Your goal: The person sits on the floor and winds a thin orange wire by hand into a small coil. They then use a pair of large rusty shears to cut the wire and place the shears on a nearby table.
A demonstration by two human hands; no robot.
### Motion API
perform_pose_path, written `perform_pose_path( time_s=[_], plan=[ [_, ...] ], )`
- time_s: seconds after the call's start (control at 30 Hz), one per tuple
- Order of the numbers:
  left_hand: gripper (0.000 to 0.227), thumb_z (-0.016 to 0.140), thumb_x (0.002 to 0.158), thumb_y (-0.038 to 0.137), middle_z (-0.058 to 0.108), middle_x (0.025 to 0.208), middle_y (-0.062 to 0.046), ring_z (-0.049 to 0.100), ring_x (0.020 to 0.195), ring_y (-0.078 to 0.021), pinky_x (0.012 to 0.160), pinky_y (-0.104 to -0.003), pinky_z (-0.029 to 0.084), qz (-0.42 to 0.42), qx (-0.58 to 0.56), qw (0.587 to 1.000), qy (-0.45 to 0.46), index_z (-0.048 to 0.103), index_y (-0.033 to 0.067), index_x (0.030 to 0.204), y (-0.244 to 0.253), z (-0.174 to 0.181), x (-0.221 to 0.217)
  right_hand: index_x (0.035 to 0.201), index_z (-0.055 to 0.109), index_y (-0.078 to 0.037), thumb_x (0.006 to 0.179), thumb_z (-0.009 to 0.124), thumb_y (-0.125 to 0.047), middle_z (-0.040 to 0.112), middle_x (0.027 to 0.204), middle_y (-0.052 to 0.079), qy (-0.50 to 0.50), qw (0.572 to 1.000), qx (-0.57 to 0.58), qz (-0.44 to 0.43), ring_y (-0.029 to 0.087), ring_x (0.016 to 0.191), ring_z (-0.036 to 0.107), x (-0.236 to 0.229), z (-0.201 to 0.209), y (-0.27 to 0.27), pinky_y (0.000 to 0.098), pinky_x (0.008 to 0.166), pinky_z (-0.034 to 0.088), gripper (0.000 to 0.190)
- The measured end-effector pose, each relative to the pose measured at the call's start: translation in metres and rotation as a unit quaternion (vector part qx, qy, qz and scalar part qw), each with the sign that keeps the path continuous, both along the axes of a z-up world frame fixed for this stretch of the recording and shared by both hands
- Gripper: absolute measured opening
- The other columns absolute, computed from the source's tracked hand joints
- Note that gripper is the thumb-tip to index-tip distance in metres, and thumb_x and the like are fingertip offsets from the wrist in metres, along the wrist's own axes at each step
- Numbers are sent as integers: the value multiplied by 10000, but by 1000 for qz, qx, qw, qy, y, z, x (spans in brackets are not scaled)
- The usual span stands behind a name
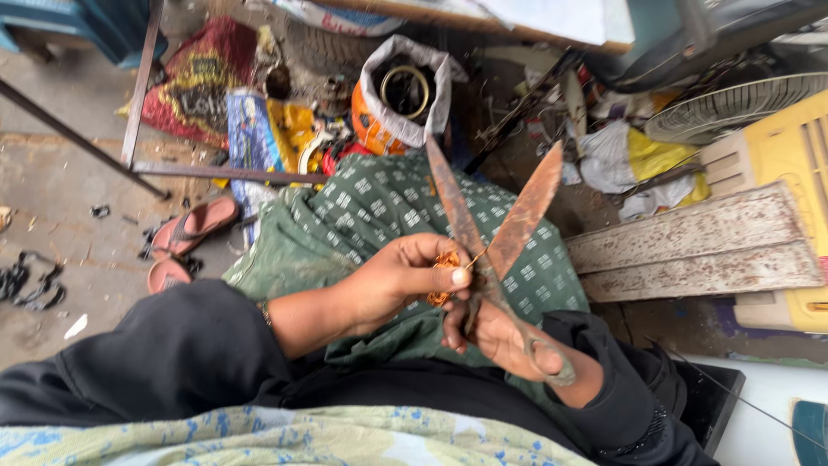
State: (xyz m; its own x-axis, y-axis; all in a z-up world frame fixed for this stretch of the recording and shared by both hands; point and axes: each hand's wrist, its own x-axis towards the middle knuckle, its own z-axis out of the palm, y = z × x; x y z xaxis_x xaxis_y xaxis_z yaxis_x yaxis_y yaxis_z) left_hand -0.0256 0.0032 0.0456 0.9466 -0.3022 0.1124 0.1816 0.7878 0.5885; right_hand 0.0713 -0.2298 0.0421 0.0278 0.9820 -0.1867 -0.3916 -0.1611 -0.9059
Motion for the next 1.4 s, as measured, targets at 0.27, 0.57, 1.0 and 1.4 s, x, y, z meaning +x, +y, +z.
perform_pose_path(
  time_s=[0.27, 0.57, 1.0, 1.4],
  plan=[
    [133, 759, 916, 135, 717, 896, -25, 657, 824, -111, 776, -277, 539, 81, 118, 989, 35, 710, 56, 1012, -1, -8, 6, 1379, 398, 29, 605, 685, -942, 457, 1041, 78, 44, 991, 48, -120, 186, 902, 442, -10, -17, -4, 406, 929, 424, 1274],
    [118, 739, 956, 147, 696, 900, -6, 631, 818, -97, 773, -266, 530, 70, 131, 989, -16, 708, 41, 998, 1, -5, 5, 1101, 507, -37, 624, 700, -930, 390, 924, 21, 33, 988, 82, -127, 153, 836, 372, -9, -33, -9, 356, 816, 369, 1031],
    [111, 732, 976, 140, 680, 897, 3, 616, 816, -86, 764, -250, 519, 66, 138, 987, -43, 703, 39, 1011, 4, -5, 4, 1021, 485, -88, 626, 785, -851, 367, 863, 10, -18, 994, 22, -103, 143, 771, 356, -10, -11, -5, 339, 757, 353, 911],
    [128, 738, 973, 109, 697, 974, 16, 636, 869, -61, 784, -239, 542, 75, 154, 984, -42, 700, 50, 1081, 4, -13, 5, 1158, 498, -43, 658, 719, -887, 396, 935, 40, 0, 995, 14, -94, 171, 842, 396, -7, 2, -6, 365, 854, 389, 1006]
  ],
)
